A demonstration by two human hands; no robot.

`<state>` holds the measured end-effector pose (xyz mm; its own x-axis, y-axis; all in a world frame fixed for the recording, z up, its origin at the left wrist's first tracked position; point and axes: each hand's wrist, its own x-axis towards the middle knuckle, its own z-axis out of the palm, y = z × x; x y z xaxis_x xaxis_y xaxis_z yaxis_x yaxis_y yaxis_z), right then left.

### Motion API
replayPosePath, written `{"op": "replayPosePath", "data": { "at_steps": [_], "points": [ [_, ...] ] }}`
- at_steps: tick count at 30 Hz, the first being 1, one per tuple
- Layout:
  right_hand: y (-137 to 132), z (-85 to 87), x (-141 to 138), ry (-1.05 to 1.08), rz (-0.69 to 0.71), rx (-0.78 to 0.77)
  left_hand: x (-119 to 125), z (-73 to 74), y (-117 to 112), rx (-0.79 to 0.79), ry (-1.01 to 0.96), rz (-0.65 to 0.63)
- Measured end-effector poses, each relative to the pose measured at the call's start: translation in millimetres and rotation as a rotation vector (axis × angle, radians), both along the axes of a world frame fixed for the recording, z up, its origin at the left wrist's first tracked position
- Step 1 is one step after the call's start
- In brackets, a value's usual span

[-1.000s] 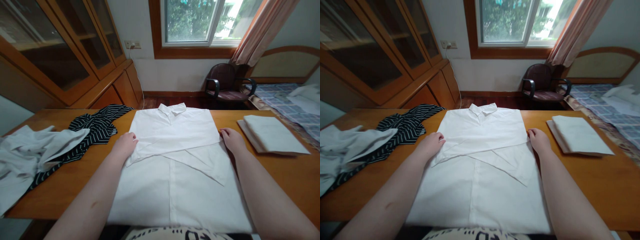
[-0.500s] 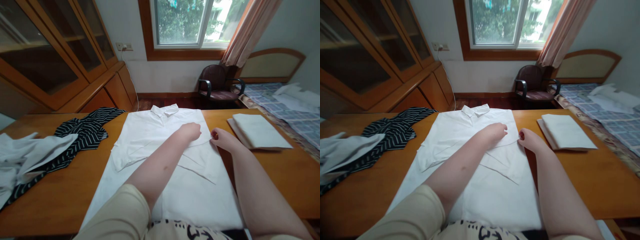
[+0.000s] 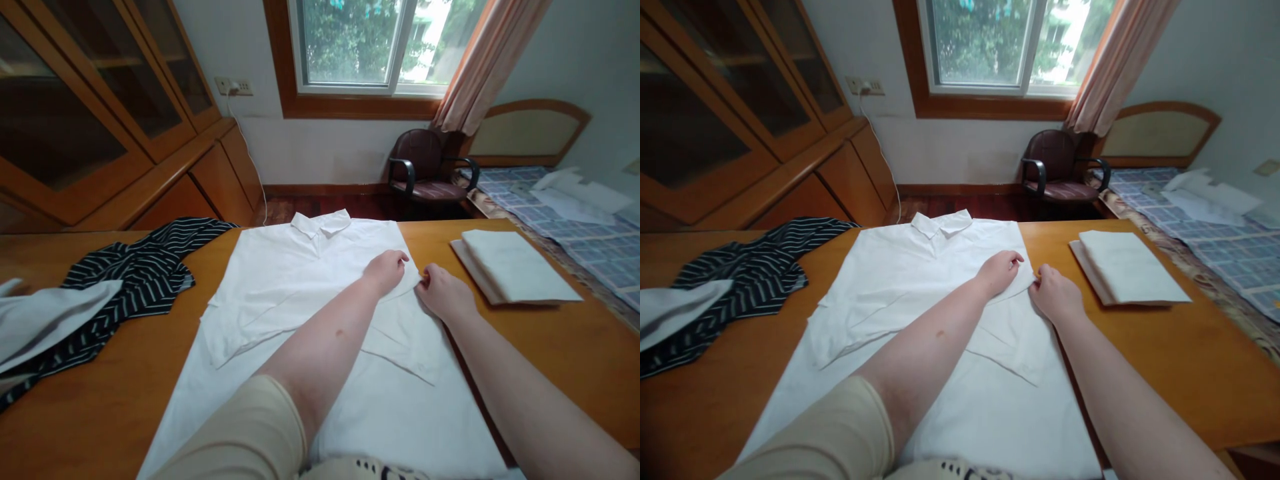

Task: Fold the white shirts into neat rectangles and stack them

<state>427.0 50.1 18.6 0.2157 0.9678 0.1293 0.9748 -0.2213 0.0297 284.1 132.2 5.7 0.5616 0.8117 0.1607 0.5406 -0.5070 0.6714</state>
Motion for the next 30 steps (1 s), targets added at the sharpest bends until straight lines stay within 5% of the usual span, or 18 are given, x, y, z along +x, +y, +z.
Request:
{"op": "replayPosePath", "data": {
  "at_steps": [15,23,30],
  "points": [
    [1,6.1,-2,-0.001,-0.028,-0.057,2,-5.1,1,0.046,0.107,-0.03],
    [4,4.3,-2,0.027,-0.002,-0.163,0,2.3,-5,0.204,0.246,-0.207],
    [2,11.5,12,0.112,0.061,-0.199,2,1.3,-7,0.116,0.344,-0.274]
  ]
}}
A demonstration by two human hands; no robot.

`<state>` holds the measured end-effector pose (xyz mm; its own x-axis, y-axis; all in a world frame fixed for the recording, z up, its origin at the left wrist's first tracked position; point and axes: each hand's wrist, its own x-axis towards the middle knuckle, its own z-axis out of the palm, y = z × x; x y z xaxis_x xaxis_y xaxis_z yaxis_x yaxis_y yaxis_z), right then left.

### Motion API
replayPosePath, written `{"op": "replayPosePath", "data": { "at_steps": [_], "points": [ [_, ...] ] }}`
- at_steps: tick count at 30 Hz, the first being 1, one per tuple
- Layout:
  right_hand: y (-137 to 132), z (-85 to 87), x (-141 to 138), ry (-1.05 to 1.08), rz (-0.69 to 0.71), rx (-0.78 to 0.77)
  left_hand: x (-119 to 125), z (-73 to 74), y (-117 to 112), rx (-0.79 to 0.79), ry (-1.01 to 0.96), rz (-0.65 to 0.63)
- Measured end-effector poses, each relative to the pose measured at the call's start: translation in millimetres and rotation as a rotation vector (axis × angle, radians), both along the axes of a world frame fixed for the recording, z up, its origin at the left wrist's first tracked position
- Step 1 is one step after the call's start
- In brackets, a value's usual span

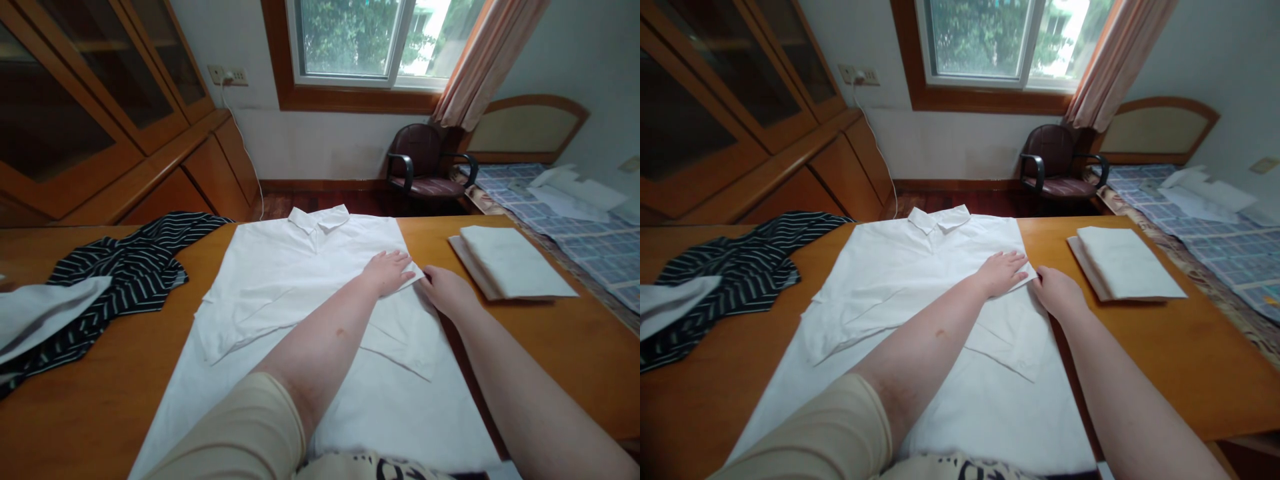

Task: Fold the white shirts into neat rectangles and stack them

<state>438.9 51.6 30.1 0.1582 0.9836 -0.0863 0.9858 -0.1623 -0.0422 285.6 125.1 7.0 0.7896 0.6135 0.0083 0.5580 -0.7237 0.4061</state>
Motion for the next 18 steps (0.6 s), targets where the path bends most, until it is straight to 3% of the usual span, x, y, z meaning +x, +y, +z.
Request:
{"op": "replayPosePath", "data": {
  "at_steps": [5,9,14,18],
  "points": [
    [-5,6.8,14,0.197,-0.017,0.057,0,1.7,-2,0.016,0.034,-0.003],
    [-1,1.0,12,0.322,-0.109,0.179,2,-1.5,-2,0.024,0.041,-0.005],
    [7,-9.8,3,0.373,-0.134,0.149,3,-5.7,-1,0.044,0.035,0.003],
    [8,-8.1,7,0.402,-0.116,0.148,3,-6.6,0,0.043,0.033,0.006]
  ]
}}
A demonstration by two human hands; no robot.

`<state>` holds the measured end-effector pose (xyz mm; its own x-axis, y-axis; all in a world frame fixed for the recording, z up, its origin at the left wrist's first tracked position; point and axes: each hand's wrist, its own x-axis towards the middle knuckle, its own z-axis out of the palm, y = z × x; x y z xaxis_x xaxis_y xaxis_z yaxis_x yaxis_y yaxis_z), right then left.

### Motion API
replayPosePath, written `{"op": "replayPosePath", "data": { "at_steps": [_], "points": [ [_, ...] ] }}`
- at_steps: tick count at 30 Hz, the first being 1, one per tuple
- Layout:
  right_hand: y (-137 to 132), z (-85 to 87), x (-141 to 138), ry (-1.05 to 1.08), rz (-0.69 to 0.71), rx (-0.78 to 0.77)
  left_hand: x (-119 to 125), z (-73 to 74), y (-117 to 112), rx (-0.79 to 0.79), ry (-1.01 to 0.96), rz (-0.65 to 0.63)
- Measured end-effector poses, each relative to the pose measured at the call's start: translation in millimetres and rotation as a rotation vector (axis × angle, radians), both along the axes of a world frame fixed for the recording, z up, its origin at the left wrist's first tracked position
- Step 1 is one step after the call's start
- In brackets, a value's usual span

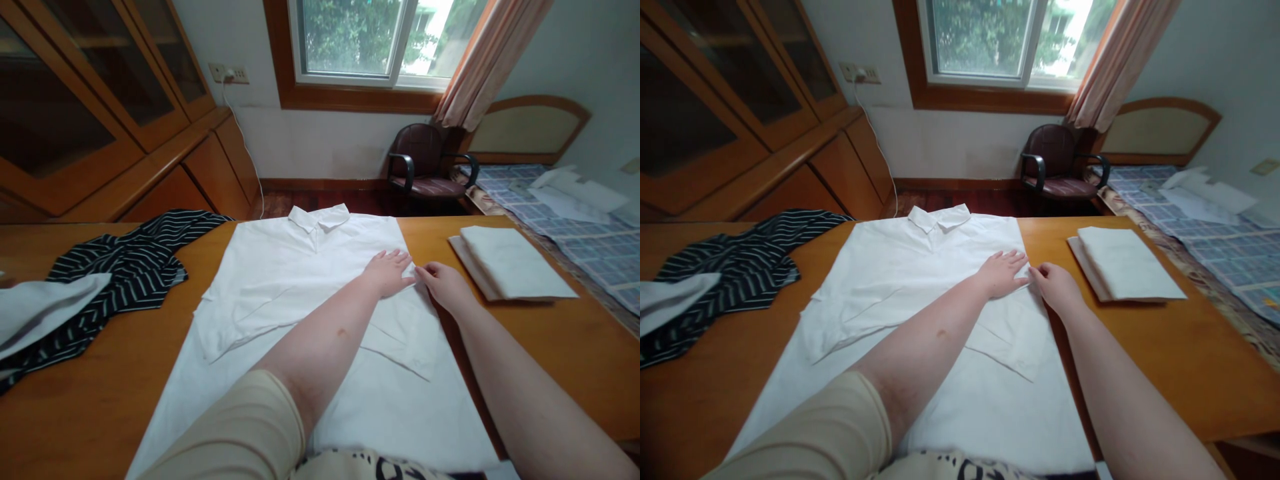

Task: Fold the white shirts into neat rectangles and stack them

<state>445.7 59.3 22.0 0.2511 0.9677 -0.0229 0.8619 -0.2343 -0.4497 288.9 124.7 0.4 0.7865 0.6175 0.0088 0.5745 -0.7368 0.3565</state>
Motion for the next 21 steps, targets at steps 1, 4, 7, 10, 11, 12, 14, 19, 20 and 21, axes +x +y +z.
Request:
{"op": "replayPosePath", "data": {
  "at_steps": [1,4,7,10,11,12,14,19,20,21],
  "points": [
    [-1,1.7,3,0.024,0.006,0.024,0,0.2,0,-0.003,-0.001,0.0],
    [-5,7.4,11,0.064,0.064,0.053,0,1.9,1,-0.028,-0.008,0.004],
    [-9,9.2,17,0.006,0.163,-0.025,-1,4.4,0,-0.054,-0.018,0.005],
    [-9,5.3,17,-0.055,0.165,-0.027,-1,6.9,-5,-0.048,-0.042,-0.006],
    [-8,3.7,16,-0.071,0.152,-0.015,-1,7.6,-6,-0.038,-0.053,-0.009],
    [-8,2.4,15,-0.086,0.14,-0.007,-1,8.3,-8,-0.026,-0.067,-0.008],
    [-7,1.5,13,-0.11,0.129,-0.003,0,9.6,-10,-0.004,-0.103,0.002],
    [-9,8.8,11,-0.09,0.198,0.018,-1,12.6,-10,-0.014,-0.203,0.04],
    [-10,10.7,11,-0.079,0.223,0.024,-2,13.1,-9,-0.022,-0.212,0.045],
    [-11,12.5,11,-0.071,0.245,0.027,-2,13.7,-9,-0.028,-0.219,0.047]
  ]
}}
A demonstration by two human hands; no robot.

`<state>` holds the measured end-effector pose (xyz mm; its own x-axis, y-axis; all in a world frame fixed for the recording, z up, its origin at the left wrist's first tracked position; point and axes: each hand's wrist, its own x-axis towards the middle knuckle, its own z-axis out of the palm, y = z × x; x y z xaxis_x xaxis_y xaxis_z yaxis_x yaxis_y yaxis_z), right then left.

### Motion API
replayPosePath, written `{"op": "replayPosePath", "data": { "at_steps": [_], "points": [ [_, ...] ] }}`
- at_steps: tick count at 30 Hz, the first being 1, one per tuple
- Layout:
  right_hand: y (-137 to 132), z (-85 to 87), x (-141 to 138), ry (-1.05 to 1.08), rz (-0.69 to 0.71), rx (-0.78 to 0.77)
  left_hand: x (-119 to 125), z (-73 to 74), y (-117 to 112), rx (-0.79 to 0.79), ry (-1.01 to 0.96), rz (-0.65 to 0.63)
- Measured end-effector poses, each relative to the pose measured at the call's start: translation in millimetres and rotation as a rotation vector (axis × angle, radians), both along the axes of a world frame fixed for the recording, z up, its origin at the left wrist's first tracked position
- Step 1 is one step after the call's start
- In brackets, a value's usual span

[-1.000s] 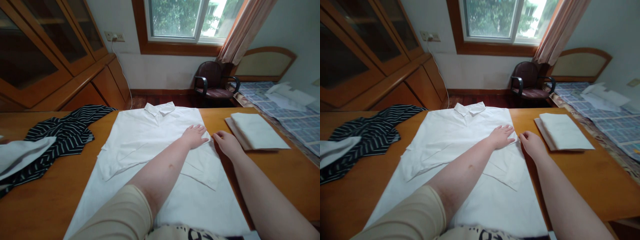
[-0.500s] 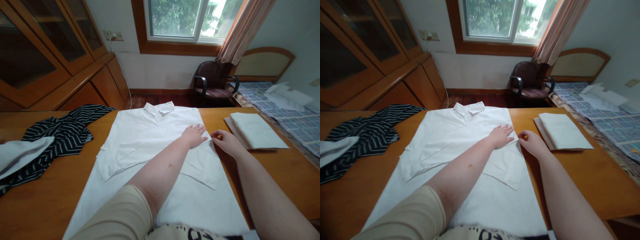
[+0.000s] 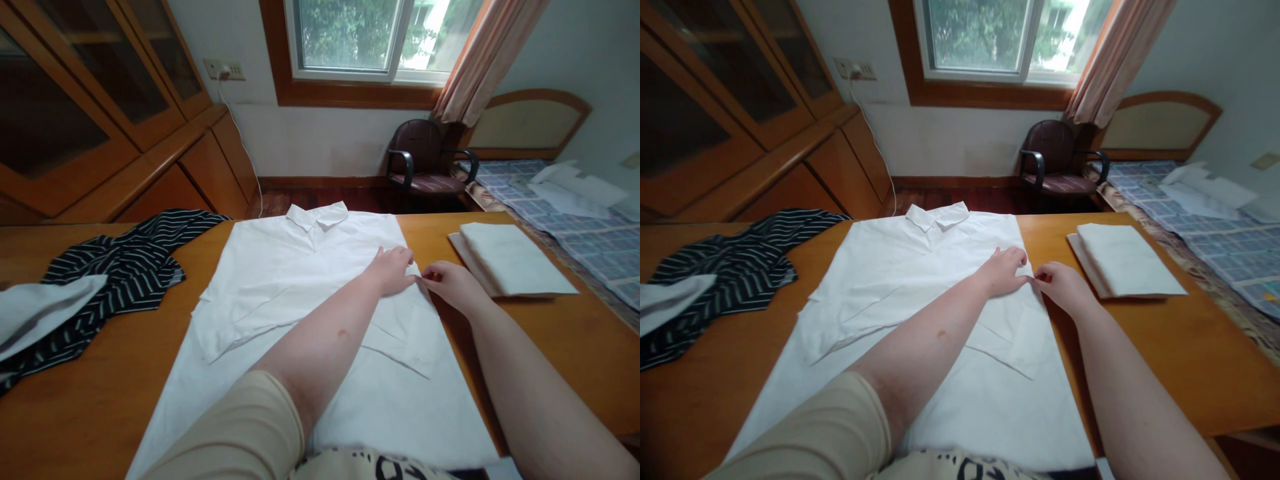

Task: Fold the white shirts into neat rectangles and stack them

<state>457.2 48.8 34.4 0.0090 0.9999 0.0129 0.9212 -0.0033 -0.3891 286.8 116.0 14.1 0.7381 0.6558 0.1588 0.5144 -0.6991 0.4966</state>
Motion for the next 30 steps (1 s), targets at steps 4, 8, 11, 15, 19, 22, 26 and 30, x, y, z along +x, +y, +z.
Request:
{"op": "replayPosePath", "data": {
  "at_steps": [4,8,11,15,19,22,26,30],
  "points": [
    [-2,3.6,4,0.021,0.083,-0.05,-1,1.8,1,0.007,-0.034,-0.018],
    [-4,2.8,9,0.067,0.118,-0.105,-2,3.8,1,0.007,-0.062,-0.054],
    [-4,3.1,12,0.089,0.113,-0.12,-3,5.3,2,-0.035,-0.068,-0.094],
    [-3,5.9,11,0.001,0.027,-0.077,-5,6.1,4,-0.09,-0.04,-0.159],
    [-2,5.7,7,-0.031,-0.042,-0.049,-4,6.5,5,-0.134,0.047,-0.209],
    [-3,4.6,5,0.002,0.003,-0.058,-3,6.9,5,-0.133,0.084,-0.237],
    [-4,5.1,5,-0.01,-0.007,-0.016,-2,3.7,6,-0.146,0.051,-0.167],
    [-4,2.1,7,0.011,0.036,-0.029,2,-5.2,5,-0.082,0.096,-0.173]
  ]
}}
